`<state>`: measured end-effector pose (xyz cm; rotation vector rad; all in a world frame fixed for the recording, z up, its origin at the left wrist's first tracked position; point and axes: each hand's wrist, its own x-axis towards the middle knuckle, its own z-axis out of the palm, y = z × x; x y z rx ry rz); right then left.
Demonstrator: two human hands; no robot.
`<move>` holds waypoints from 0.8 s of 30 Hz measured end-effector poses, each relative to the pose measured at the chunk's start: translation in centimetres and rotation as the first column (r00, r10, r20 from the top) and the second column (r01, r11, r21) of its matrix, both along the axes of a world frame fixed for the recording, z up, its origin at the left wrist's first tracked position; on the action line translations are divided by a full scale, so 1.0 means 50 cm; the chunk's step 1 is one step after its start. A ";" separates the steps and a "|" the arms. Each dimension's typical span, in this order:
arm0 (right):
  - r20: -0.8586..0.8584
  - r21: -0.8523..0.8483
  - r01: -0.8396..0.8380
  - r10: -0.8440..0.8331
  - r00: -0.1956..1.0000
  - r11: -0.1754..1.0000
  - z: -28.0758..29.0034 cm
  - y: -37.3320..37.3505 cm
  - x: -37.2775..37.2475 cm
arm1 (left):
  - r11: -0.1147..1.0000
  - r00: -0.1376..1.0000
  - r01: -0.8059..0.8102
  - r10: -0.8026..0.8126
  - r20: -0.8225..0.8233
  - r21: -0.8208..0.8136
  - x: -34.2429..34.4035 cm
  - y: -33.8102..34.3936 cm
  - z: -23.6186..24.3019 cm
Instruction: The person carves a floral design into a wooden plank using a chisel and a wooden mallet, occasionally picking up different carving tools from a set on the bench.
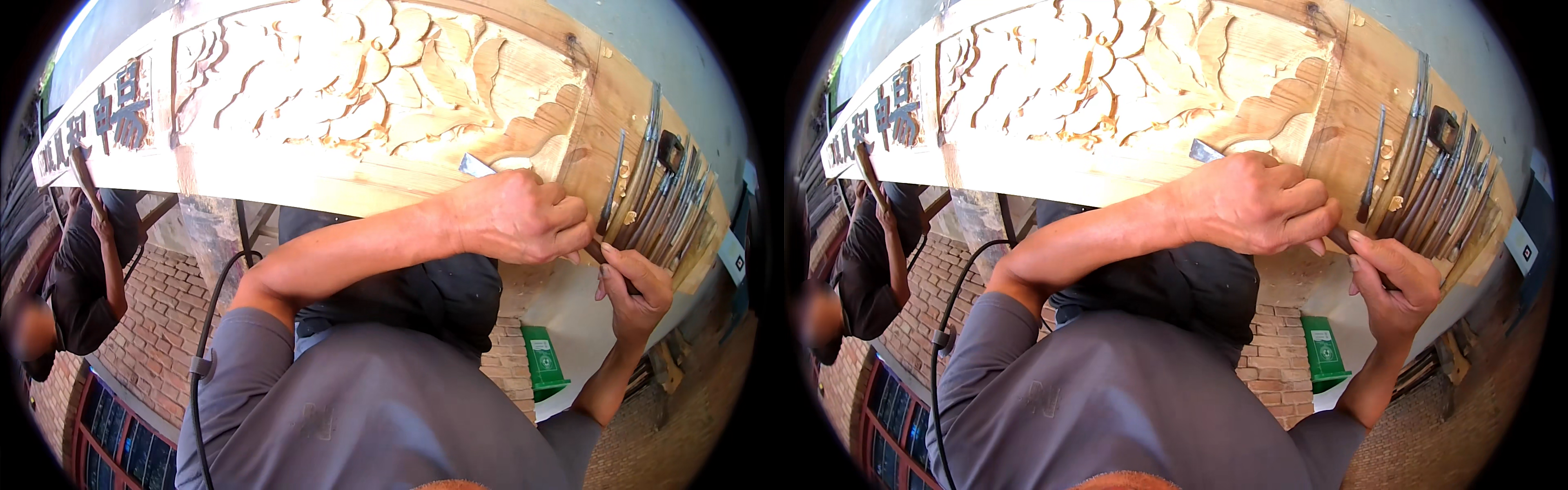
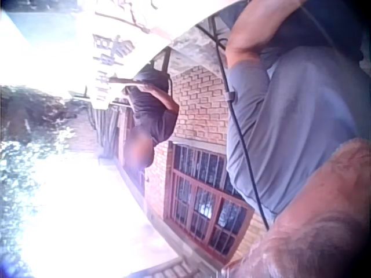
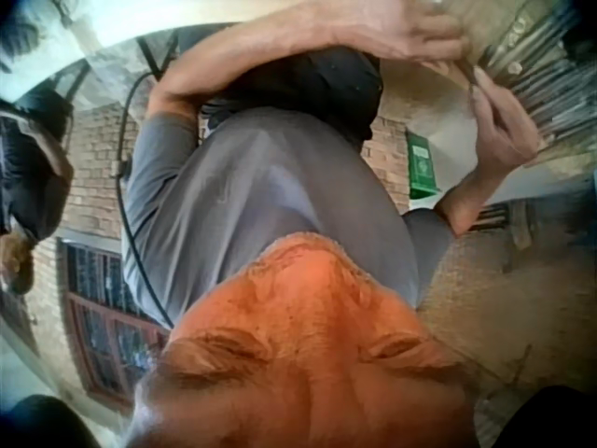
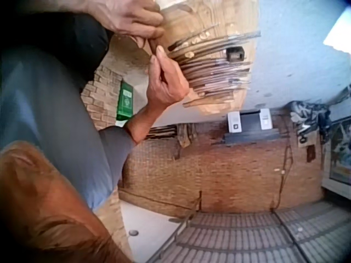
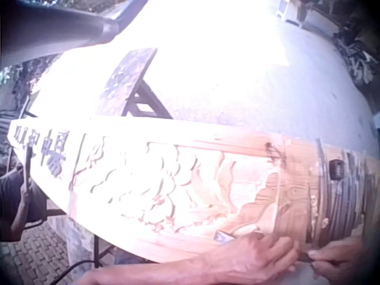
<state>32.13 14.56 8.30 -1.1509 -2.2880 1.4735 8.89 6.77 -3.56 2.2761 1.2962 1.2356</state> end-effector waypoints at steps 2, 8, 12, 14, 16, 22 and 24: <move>0.003 0.028 0.016 -0.016 1.000 0.999 0.002 -0.004 -0.009 | 1.000 1.000 -0.022 0.022 0.005 0.014 -0.002 -0.003 0.002; -0.014 0.035 -0.009 0.009 1.000 0.999 -0.007 0.006 -0.025 | 0.999 1.000 -0.014 0.015 0.016 -0.052 -0.010 -0.006 0.005; -0.003 0.022 0.015 -0.015 1.000 1.000 -0.018 0.005 -0.013 | 0.994 0.995 -0.101 0.101 -0.027 -0.028 0.000 -0.006 0.006; -0.034 0.021 0.009 -0.008 0.999 1.000 -0.026 0.004 -0.023 | 0.993 0.992 -0.118 0.116 -0.057 -0.021 0.002 -0.013 0.003; -0.054 0.003 -0.002 0.003 0.999 1.000 -0.034 0.008 -0.044 | 0.986 0.988 -0.152 0.153 0.001 -0.073 -0.010 -0.018 -0.002; -0.051 0.001 -0.042 0.042 0.998 0.999 -0.021 0.025 -0.062 | 0.980 0.979 -0.196 0.198 0.052 -0.044 -0.020 -0.017 0.004; -0.027 0.069 -0.079 0.081 0.996 0.994 -0.008 0.026 -0.054 | 0.982 0.982 -0.188 0.188 0.025 0.001 -0.013 -0.012 0.001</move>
